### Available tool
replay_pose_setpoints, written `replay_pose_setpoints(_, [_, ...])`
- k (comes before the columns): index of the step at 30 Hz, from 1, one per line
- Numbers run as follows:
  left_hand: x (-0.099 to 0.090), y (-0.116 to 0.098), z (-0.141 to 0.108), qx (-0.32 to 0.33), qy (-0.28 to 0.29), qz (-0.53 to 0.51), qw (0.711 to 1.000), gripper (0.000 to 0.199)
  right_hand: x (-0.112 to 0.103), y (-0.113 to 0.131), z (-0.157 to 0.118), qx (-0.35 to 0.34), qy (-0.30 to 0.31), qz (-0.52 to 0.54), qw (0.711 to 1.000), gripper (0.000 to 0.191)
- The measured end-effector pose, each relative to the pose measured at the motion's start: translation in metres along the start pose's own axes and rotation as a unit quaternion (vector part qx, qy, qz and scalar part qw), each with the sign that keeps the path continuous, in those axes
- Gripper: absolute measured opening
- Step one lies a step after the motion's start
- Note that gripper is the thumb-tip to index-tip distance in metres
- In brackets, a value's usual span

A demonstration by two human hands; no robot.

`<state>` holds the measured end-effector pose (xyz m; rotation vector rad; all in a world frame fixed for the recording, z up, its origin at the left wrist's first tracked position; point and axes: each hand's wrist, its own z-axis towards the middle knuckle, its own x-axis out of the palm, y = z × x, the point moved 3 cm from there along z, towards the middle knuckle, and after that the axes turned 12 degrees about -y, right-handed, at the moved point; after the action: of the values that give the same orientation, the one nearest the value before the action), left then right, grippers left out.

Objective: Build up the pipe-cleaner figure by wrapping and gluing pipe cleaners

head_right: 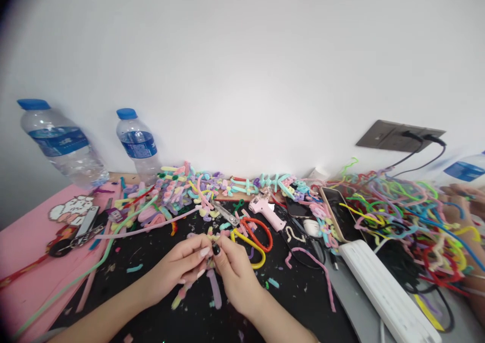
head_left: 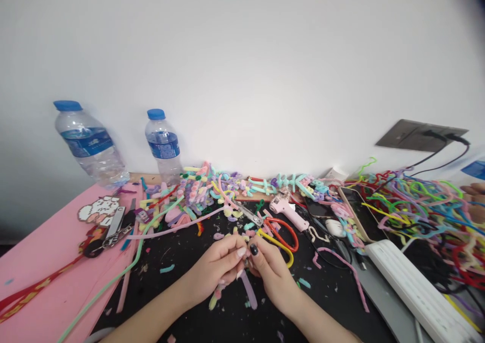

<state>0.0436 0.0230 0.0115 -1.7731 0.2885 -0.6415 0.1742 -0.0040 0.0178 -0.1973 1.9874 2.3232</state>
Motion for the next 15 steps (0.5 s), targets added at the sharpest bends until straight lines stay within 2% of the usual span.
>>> replay_pose_setpoints(8, [0.0076, -0.0033, -0.0017, -0.019, 0.000, -0.041, 0.999, 0.036, 0.0003, 0.0026, -0.0010, -0.055, -0.030, -0.070, 0.996, 0.034])
replay_pose_setpoints(15, [0.0092, -0.0025, -0.0013, 0.007, -0.030, -0.009, 0.999, 0.035, 0.0024, 0.0072, -0.0022, -0.096, -0.041, -0.122, 0.987, 0.028])
